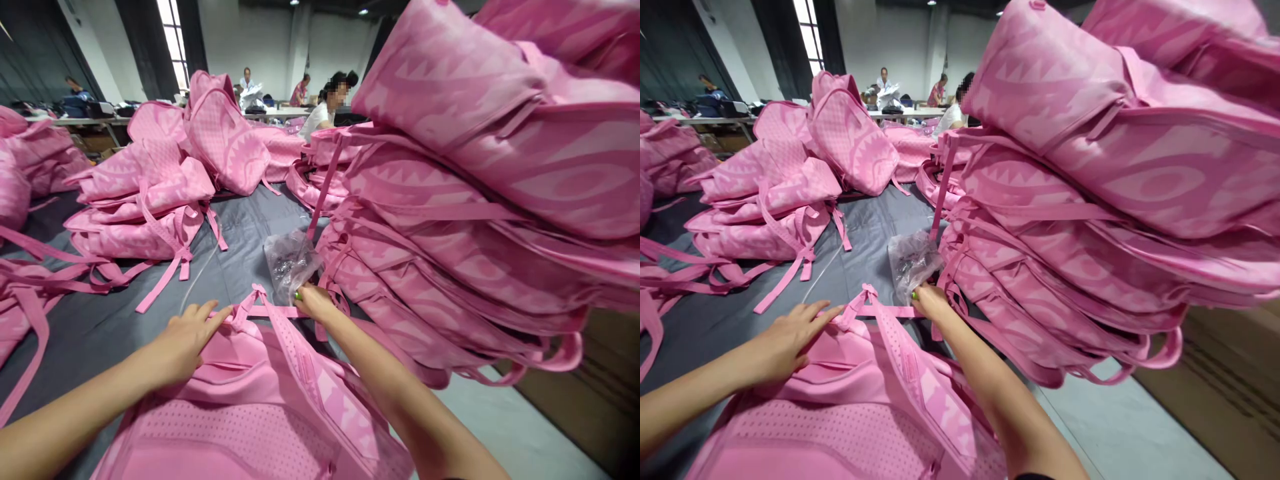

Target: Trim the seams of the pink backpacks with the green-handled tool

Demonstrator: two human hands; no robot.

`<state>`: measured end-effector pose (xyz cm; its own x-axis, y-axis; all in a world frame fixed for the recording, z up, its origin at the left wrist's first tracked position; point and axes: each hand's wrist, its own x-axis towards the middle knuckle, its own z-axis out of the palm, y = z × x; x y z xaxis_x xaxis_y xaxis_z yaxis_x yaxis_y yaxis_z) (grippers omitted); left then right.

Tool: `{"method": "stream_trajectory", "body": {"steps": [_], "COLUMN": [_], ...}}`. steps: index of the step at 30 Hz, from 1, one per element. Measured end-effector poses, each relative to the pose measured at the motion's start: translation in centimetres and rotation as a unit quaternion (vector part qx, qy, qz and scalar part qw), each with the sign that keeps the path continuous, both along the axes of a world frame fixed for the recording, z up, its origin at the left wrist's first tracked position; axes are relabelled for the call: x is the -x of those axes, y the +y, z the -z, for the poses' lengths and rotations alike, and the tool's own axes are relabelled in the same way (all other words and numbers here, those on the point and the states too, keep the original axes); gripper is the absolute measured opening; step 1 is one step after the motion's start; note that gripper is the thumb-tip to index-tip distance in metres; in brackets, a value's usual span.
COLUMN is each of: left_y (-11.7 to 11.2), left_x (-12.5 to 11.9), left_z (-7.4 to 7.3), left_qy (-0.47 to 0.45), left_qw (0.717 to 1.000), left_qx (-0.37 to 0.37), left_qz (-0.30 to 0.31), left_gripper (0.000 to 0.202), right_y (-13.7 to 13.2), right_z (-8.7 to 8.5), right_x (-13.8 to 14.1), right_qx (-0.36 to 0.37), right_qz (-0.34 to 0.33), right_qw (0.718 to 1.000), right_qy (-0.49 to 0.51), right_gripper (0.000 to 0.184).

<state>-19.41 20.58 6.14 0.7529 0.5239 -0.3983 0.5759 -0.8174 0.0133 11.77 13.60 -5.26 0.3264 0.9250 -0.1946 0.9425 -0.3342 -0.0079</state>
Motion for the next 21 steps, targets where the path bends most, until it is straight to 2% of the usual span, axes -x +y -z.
{"method": "stream_trajectory", "body": {"steps": [6, 11, 13, 16, 18, 19, 20, 21], "left_y": [-0.2, -0.3, -0.1, 0.4, 0.6, 0.5, 0.2, -0.3], "left_x": [-0.3, -0.4, -0.2, 0.4, 0.8, 0.9, 0.9, 0.9], "left_z": [-0.3, -0.3, 0.1, 0.8, 1.2, 1.2, 1.0, 0.8], "left_qy": [-0.010, -0.029, -0.046, -0.081, -0.131, -0.177, -0.237, -0.305], "left_qw": [1.000, 0.999, 0.999, 0.997, 0.991, 0.984, 0.971, 0.952], "left_qx": [0.008, 0.013, 0.014, 0.015, 0.019, 0.016, 0.011, 0.007], "left_qz": [-0.009, -0.011, -0.008, -0.001, -0.001, -0.006, -0.014, -0.022], "left_gripper": [0.101, 0.101, 0.102, 0.100, 0.093, 0.085, 0.075, 0.064], "right_y": [-0.2, -1.5, -2.4, -4.2, -5.8, -6.7, -7.5, -8.3], "right_z": [0.4, 0.3, -0.7, -3.9, -6.7, -8.2, -9.5, -10.7], "right_x": [1.3, 1.9, 1.7, 1.5, 1.9, 2.5, 3.3, 4.2], "right_qx": [0.000, -0.068, -0.106, -0.174, -0.234, -0.268, -0.298, -0.318], "right_qz": [-0.028, 0.027, 0.069, 0.126, 0.147, 0.155, 0.161, 0.161], "right_qw": [1.000, 0.997, 0.992, 0.976, 0.955, 0.931, 0.892, 0.838], "right_qy": [-0.010, -0.008, 0.008, 0.034, 0.108, 0.193, 0.301, 0.413], "right_gripper": [0.029, 0.028, 0.029, 0.035, 0.040, 0.042, 0.045, 0.047]}}
